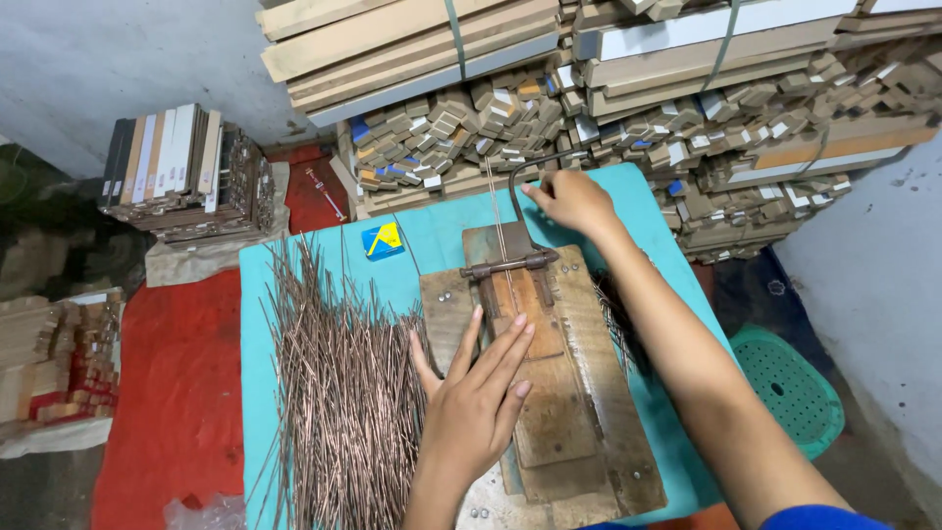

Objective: Cutting thin sticks to a uniform length using a manual lever-operated cutting jig

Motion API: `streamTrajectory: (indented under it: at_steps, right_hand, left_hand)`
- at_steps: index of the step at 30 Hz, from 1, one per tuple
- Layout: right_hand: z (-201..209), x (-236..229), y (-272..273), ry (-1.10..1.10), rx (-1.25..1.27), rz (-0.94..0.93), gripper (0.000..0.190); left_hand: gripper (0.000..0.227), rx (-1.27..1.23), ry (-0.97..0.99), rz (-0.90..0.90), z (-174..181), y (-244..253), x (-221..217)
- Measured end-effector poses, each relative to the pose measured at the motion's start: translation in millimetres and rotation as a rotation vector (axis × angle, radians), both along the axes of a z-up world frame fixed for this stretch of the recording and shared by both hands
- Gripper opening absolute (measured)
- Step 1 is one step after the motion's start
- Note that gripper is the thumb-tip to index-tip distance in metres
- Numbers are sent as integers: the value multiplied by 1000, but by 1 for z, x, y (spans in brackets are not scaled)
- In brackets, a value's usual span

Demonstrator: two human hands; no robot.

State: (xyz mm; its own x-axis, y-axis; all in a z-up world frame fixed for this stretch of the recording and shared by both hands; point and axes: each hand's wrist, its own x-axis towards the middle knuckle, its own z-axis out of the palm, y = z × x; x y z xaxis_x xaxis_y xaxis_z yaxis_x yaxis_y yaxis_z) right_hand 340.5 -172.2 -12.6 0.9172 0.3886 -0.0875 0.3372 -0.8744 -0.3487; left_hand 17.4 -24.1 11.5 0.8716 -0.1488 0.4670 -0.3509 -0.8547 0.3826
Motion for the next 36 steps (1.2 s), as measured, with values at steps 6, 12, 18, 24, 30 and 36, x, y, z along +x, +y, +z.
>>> streamTrajectory:
  at_steps: [6, 12, 18, 24, 30, 36]
  right_hand:
    - [-22, 26, 19, 464, -76, 16, 118]
    - [25, 25, 26, 760, 323, -238, 97]
    - [65, 14, 52, 570, 689, -485, 104]
    - [58, 35, 51, 158, 967, -387, 87]
    - [72, 21, 44, -498, 1365, 99, 42]
    - [92, -55, 14, -602, 1507, 440, 64]
  left_hand:
    - [70, 19, 55, -4, 22, -14, 4]
    - [96, 33, 121, -14, 28, -21, 15]
    - [97, 68, 173, 8, 38, -34, 31]
    - [100, -2, 257, -8, 39, -33, 35]
    - [125, -33, 491, 21, 48, -36, 37]
    - [157, -23, 509, 115, 43, -41, 37]
